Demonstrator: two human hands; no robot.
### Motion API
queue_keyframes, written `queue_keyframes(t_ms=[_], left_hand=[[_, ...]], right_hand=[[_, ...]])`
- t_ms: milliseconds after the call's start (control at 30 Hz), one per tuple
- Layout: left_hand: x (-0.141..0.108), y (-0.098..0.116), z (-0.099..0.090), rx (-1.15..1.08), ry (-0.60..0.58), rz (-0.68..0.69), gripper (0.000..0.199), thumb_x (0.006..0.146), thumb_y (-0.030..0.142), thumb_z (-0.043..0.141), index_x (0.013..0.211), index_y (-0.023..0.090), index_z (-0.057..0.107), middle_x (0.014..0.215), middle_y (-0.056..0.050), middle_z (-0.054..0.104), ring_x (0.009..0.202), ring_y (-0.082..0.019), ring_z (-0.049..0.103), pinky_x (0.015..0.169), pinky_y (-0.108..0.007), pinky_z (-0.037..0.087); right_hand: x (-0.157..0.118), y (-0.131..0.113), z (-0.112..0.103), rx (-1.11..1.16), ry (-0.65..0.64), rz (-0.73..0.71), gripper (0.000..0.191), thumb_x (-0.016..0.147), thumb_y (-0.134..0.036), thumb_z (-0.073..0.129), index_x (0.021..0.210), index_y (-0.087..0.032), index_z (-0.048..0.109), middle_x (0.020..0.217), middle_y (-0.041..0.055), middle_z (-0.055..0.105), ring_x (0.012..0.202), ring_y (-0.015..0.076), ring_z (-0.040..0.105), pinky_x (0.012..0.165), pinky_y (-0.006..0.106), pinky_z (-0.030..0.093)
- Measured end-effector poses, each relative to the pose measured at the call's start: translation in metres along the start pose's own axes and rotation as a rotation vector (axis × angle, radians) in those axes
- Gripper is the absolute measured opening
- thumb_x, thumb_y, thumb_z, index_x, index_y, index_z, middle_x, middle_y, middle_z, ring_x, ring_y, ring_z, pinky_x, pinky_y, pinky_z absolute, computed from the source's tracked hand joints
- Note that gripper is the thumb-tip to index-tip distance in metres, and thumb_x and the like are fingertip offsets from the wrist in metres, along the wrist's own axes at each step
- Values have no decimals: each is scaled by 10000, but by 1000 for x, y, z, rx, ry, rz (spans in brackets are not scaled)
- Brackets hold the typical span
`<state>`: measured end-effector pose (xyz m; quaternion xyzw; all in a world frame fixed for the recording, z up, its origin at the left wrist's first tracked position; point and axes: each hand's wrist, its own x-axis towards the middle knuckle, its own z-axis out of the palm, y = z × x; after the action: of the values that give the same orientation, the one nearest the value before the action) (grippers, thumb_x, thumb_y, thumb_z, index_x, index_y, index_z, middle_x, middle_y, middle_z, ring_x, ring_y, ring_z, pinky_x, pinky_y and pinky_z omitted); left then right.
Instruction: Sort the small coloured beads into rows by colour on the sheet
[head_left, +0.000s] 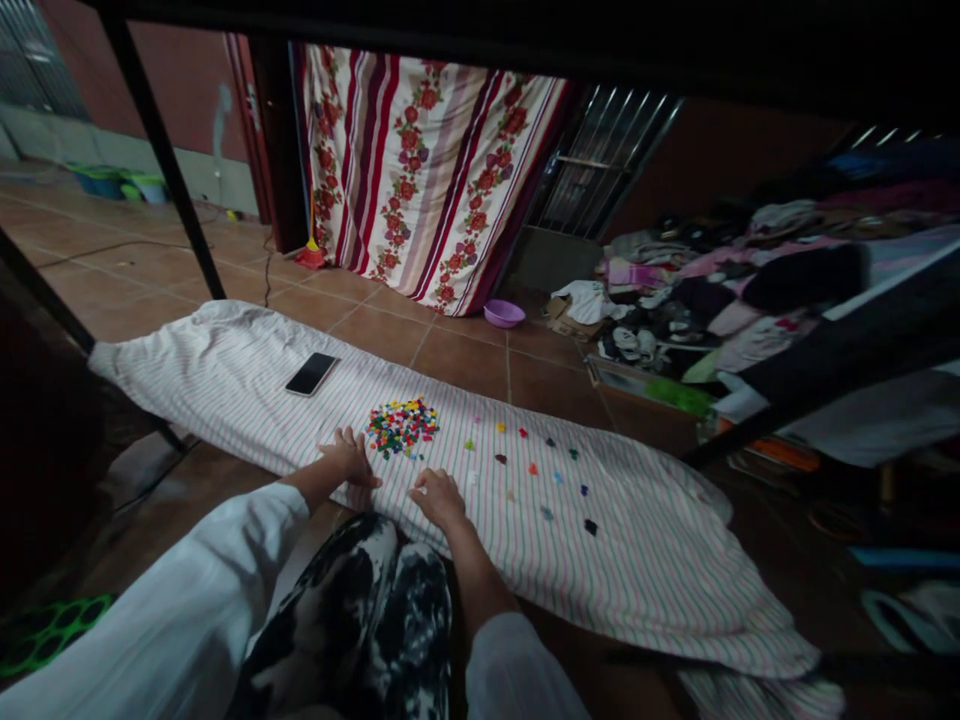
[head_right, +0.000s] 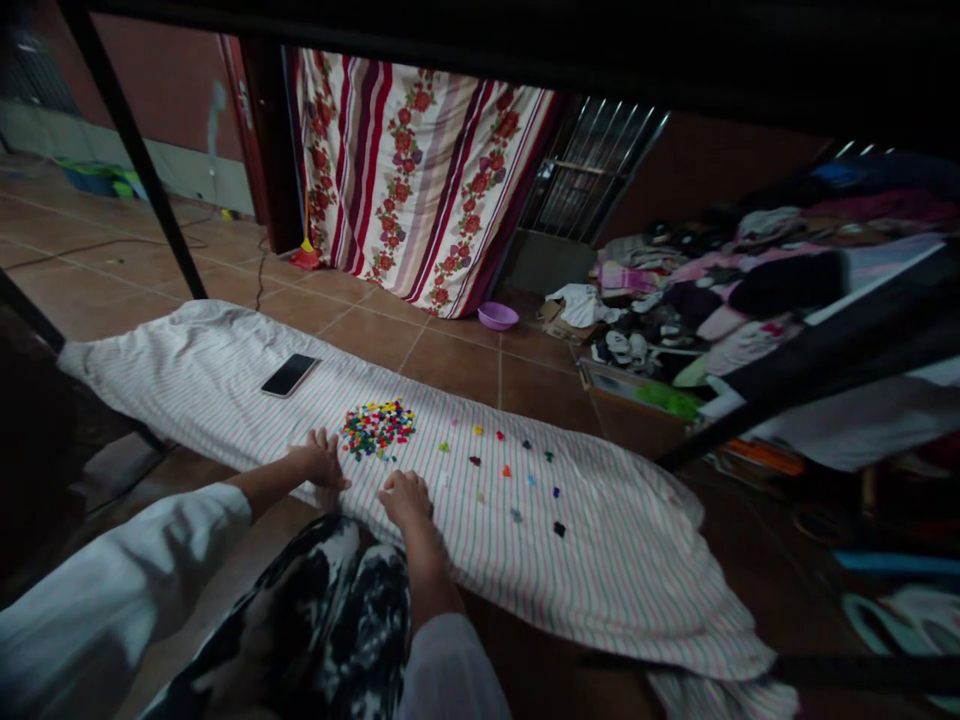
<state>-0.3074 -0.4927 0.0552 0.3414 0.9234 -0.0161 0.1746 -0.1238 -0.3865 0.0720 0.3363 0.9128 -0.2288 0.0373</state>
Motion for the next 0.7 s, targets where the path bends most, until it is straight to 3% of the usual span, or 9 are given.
queue_keyframes(t_ms=[167,500,700], left_hand=[[-2,2,-2,81,-121,6,1228,582,765,623,1517,114,164,1575,-264,59,1430,-528,-6,976,-808,226],[-7,7,-7,130,-137,22,1201,628,810,534,1518,102,147,1579,-265,61,1434,-518,-8,999,-761,269],[-12,12,-12,118,-64,31,1207,613,834,512,1495,60,232,1545,-299,193,1411,-539,133,977,-715,345]], right_hand=[[3,-3,-2,27,-31,51,157,835,-329,630,958,-234,652,1108,71,598,1111,223,541,873,291,388],[10,6,7,28,-7,22,153,826,-289,640,947,-200,665,1004,62,586,988,189,552,817,256,383],[8,2,6,30,-9,16,123,824,-279,631,895,-208,701,947,53,587,933,178,544,808,250,387]])
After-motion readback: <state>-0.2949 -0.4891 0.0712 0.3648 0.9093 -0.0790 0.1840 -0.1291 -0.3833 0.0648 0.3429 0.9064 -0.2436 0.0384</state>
